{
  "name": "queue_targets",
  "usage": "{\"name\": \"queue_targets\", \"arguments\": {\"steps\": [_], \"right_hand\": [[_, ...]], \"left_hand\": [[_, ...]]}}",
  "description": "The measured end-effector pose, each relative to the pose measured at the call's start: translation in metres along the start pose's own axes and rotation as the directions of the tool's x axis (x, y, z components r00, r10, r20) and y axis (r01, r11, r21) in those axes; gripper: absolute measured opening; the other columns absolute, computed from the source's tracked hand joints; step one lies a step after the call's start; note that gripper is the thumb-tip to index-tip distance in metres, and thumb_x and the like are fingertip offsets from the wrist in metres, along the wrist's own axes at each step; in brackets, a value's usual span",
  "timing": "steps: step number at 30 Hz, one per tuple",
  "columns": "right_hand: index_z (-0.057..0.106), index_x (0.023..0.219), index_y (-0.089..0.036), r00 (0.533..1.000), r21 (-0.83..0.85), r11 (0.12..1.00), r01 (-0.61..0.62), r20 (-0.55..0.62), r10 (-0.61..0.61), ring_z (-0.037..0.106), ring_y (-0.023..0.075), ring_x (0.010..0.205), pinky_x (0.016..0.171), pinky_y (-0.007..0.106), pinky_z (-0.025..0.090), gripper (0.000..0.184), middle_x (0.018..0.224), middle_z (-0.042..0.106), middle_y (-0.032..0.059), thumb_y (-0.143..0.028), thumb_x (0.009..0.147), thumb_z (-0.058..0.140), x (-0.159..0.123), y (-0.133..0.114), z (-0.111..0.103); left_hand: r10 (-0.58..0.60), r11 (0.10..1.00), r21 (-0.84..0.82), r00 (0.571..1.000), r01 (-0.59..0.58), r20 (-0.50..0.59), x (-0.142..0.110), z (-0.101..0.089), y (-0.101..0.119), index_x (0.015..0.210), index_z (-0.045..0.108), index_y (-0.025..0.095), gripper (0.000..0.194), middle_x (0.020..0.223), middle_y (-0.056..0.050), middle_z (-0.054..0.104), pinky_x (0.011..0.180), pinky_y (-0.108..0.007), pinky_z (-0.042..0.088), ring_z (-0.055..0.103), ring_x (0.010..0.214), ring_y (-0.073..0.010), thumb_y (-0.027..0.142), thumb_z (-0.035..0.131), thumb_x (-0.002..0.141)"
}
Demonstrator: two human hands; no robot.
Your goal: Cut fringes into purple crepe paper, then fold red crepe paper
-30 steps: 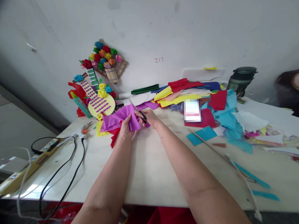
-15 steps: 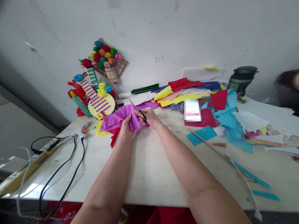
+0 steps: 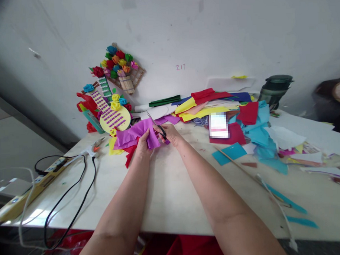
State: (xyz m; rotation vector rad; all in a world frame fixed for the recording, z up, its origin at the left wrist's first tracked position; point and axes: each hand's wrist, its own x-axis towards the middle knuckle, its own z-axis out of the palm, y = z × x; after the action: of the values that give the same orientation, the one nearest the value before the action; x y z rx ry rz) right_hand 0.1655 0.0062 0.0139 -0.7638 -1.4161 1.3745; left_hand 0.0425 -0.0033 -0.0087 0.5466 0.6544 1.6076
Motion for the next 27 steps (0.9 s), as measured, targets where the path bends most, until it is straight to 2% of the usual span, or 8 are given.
{"name": "queue_targets", "arguments": {"steps": [6,12,20,24,27], "right_hand": [[0.054,0.060,-0.015,1.000,0.012,1.000,0.011,-0.028,-0.011,0.036,0.0040,0.031,0.029,0.016,0.026,0.035,0.040,0.046,-0.0062,-0.046,0.063,0.071,0.000,0.000,0.002],[0.054,0.066,-0.016,1.000,0.039,0.999,-0.019,-0.007,0.019,0.043,0.0063,0.032,0.032,0.017,0.034,0.035,0.043,0.050,-0.0050,-0.049,0.067,0.065,-0.001,-0.001,0.003],[0.059,0.081,-0.014,0.999,0.092,0.995,0.035,0.002,-0.035,0.048,0.0087,0.034,0.034,0.019,0.038,0.040,0.047,0.054,-0.0029,-0.053,0.073,0.058,-0.001,-0.003,-0.001],[0.059,0.080,-0.015,0.995,0.092,0.993,0.075,-0.070,-0.068,0.046,0.0090,0.035,0.035,0.020,0.038,0.043,0.047,0.053,-0.0031,-0.056,0.068,0.061,0.002,-0.005,0.001],[0.061,0.080,-0.017,0.973,-0.028,0.993,0.111,-0.201,-0.114,0.048,0.0101,0.038,0.038,0.022,0.042,0.043,0.049,0.052,-0.0031,-0.056,0.065,0.064,0.009,-0.006,-0.001]], "left_hand": [[0.003,1.000,0.026,0.999,-0.005,0.044,0.001,-0.002,-0.001,0.084,0.063,0.012,0.013,0.075,-0.006,0.066,0.074,-0.028,0.051,0.064,0.070,-0.0153,0.021,0.063,0.073],[-0.001,1.000,0.031,0.999,0.000,0.040,0.002,-0.005,-0.002,0.085,0.063,0.012,0.017,0.078,-0.007,0.067,0.073,-0.031,0.052,0.064,0.067,-0.0160,0.022,0.065,0.071],[-0.027,0.999,0.020,0.997,0.025,0.077,0.011,-0.013,-0.005,0.091,0.065,0.010,0.023,0.093,-0.011,0.068,0.084,-0.033,0.050,0.065,0.088,-0.0212,0.023,0.065,0.072],[-0.031,0.999,0.026,0.998,0.029,0.046,0.008,-0.012,-0.002,0.095,0.064,0.010,0.026,0.097,-0.012,0.068,0.084,-0.033,0.050,0.064,0.093,-0.0229,0.025,0.063,0.073],[-0.027,0.998,0.060,1.000,0.027,0.005,0.005,-0.010,0.000,0.096,0.064,0.012,0.028,0.097,-0.012,0.068,0.080,-0.032,0.052,0.064,0.090,-0.0221,0.027,0.064,0.073]]}}
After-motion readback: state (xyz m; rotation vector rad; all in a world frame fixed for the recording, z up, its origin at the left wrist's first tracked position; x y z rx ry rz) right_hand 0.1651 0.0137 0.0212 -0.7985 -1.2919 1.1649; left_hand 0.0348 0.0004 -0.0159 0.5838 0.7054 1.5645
